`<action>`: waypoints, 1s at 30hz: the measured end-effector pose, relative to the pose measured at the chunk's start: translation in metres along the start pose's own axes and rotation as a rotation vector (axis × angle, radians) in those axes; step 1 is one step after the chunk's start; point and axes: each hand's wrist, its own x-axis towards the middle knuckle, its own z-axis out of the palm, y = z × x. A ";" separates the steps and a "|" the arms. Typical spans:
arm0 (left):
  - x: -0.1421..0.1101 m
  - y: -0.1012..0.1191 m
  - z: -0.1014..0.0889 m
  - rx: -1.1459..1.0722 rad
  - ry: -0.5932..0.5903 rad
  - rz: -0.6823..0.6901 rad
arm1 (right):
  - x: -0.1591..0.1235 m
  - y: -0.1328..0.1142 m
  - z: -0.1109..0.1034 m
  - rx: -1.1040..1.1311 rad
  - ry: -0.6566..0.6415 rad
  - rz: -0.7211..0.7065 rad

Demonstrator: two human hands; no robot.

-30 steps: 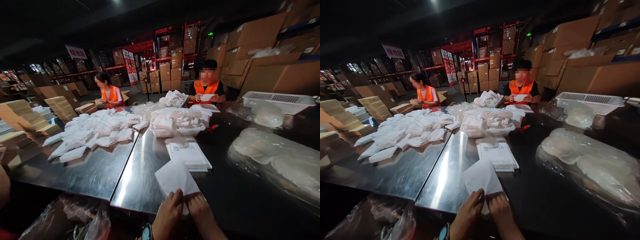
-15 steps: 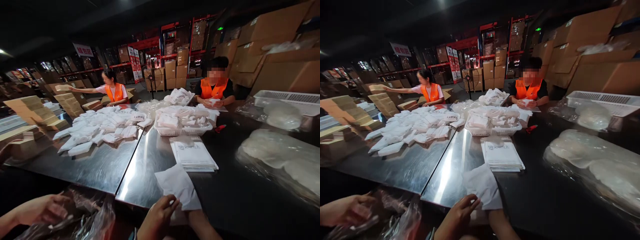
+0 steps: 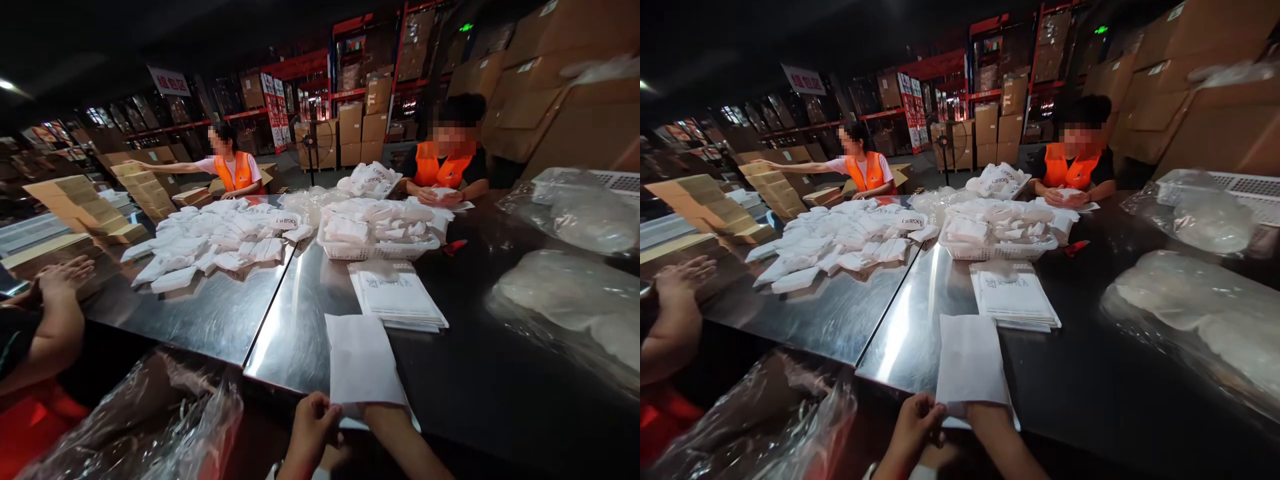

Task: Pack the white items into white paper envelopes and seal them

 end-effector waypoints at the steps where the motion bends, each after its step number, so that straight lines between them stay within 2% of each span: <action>1: -0.001 0.004 0.000 -0.059 0.012 -0.013 | 0.000 -0.006 -0.003 -0.011 -0.031 -0.003; 3: -0.002 0.010 -0.003 -0.134 0.039 -0.032 | -0.002 -0.024 -0.010 -0.040 -0.084 -0.047; 5: -0.004 0.013 -0.006 -0.217 0.031 -0.054 | -0.004 -0.044 -0.017 -0.075 -0.065 -0.156; 8: -0.009 0.014 -0.007 -0.383 -0.056 -0.065 | -0.006 -0.069 -0.022 -0.122 0.077 -0.281; 12: -0.013 0.016 -0.003 -0.549 -0.109 -0.052 | -0.007 -0.082 -0.016 -0.158 0.205 -0.235; 17: -0.008 0.019 0.001 -0.485 -0.087 -0.078 | -0.006 -0.083 -0.013 -0.189 0.184 -0.171; 21: -0.008 0.022 0.006 -0.375 -0.032 -0.003 | -0.002 -0.078 -0.020 -0.152 0.266 -0.284; 24: -0.015 0.023 0.015 -0.358 -0.013 0.028 | 0.002 -0.068 -0.027 -0.115 0.261 -0.367; 27: -0.019 0.020 0.024 -0.429 -0.049 -0.036 | 0.000 -0.058 -0.030 0.043 0.174 -0.367; 30: -0.017 0.018 0.025 -0.443 -0.014 -0.033 | -0.018 -0.041 -0.040 0.311 0.099 -0.241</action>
